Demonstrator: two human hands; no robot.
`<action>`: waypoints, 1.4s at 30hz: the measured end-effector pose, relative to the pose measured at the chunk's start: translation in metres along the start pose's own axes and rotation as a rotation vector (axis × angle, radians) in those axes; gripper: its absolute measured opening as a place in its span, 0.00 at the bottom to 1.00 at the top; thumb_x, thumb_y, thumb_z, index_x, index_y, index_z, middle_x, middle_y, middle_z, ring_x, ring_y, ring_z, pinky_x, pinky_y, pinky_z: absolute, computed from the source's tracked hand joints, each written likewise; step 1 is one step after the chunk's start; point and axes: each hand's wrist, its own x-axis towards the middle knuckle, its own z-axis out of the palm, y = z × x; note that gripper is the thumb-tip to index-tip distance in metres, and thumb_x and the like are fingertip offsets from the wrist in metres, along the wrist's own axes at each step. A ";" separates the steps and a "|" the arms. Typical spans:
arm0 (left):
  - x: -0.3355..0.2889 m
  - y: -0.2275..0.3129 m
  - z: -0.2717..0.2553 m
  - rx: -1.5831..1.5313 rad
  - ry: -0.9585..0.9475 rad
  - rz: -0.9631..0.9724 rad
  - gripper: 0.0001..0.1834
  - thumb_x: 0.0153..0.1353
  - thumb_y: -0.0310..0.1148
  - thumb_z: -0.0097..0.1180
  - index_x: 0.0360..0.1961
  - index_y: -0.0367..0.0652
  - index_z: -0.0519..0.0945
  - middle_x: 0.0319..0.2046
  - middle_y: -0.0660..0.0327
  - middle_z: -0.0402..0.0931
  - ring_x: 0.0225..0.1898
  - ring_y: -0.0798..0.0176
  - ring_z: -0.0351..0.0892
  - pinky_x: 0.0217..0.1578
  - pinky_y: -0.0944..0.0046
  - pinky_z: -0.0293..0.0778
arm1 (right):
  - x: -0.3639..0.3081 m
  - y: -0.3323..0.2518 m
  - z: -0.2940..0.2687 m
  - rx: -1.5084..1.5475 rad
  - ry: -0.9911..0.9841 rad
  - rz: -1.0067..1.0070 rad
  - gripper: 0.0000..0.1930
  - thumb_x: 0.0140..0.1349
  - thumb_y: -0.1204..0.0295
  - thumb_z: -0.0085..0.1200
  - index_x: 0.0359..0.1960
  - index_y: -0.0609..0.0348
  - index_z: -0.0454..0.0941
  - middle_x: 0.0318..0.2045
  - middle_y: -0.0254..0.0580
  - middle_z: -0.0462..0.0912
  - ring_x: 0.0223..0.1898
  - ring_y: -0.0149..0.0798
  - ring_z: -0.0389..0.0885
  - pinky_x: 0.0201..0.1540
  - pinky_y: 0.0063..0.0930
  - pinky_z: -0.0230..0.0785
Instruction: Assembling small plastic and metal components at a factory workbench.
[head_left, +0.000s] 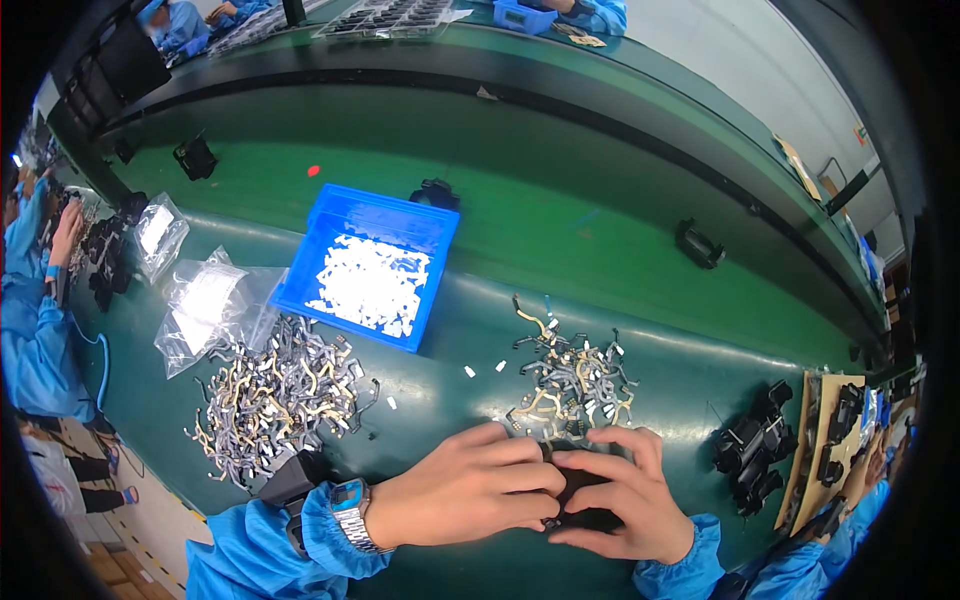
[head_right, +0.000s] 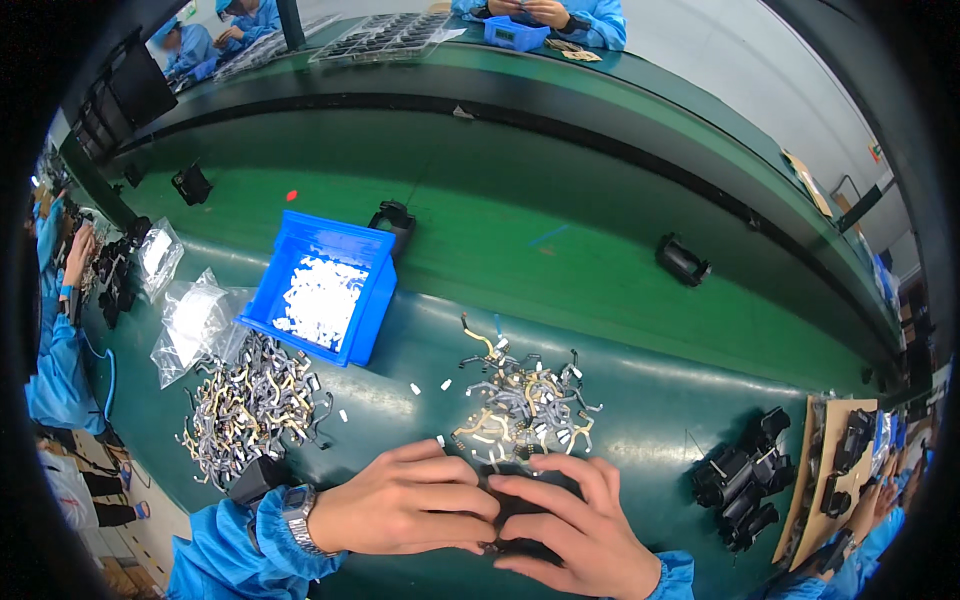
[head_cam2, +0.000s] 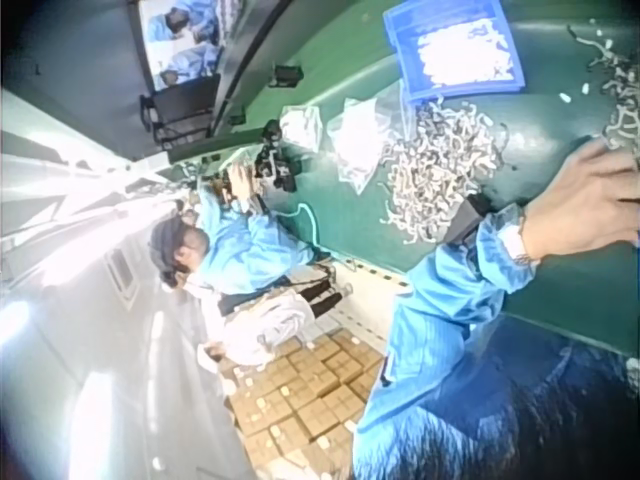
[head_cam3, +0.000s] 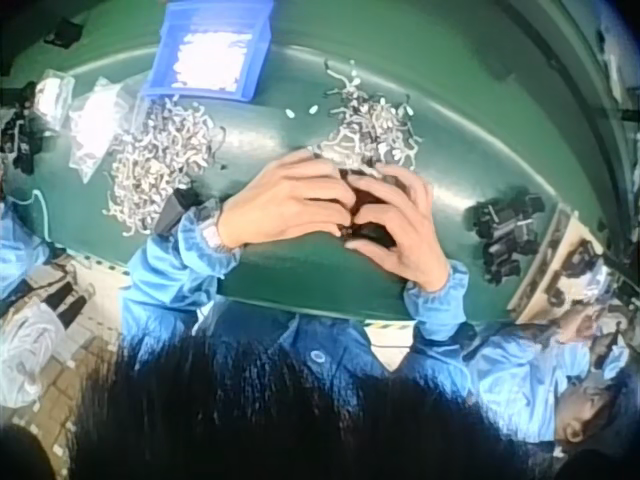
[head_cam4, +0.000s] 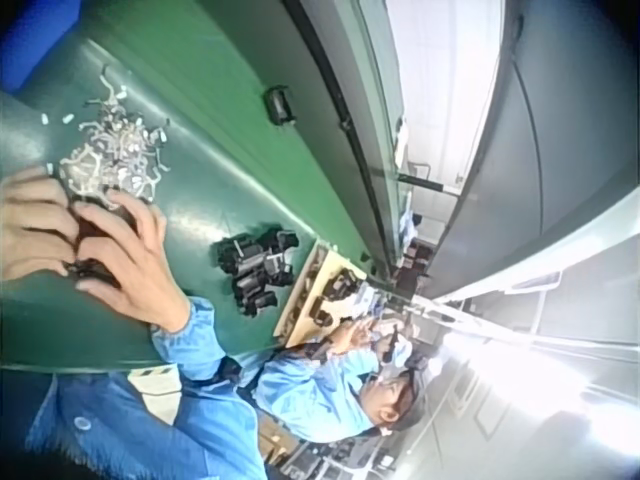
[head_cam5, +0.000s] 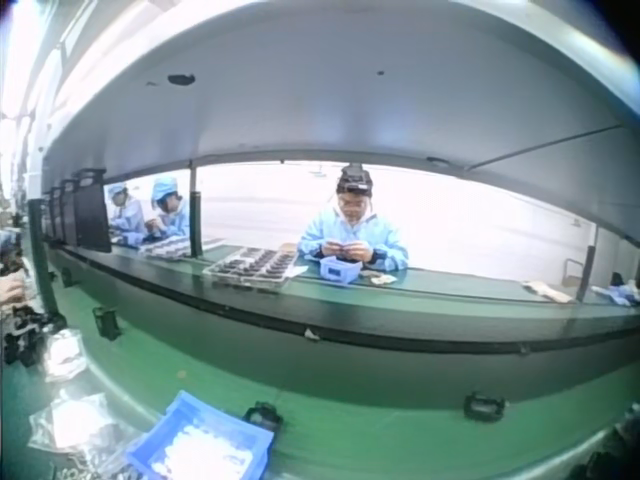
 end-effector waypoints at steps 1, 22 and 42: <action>0.000 0.000 -0.001 0.008 0.010 0.007 0.12 0.57 0.38 0.72 0.42 0.52 0.88 0.44 0.72 0.81 0.45 0.66 0.79 0.40 0.62 0.71 | -0.001 -0.002 0.001 0.050 0.096 -0.013 0.19 0.46 0.58 0.81 0.38 0.44 0.88 0.61 0.37 0.82 0.66 0.53 0.70 0.62 0.51 0.62; -0.001 0.000 -0.001 -0.071 -0.001 -0.025 0.13 0.56 0.30 0.70 0.44 0.48 0.89 0.45 0.69 0.84 0.52 0.60 0.80 0.47 0.58 0.74 | -0.004 -0.012 0.013 -0.002 0.353 0.016 0.12 0.43 0.61 0.81 0.30 0.41 0.92 0.49 0.27 0.88 0.58 0.47 0.78 0.54 0.47 0.65; 0.000 0.004 -0.002 -0.065 0.055 -0.077 0.10 0.59 0.35 0.73 0.42 0.48 0.89 0.37 0.70 0.84 0.48 0.63 0.80 0.47 0.58 0.73 | -0.009 -0.019 0.006 -0.188 0.399 -0.105 0.13 0.41 0.63 0.83 0.30 0.40 0.93 0.41 0.19 0.90 0.48 0.37 0.83 0.46 0.40 0.67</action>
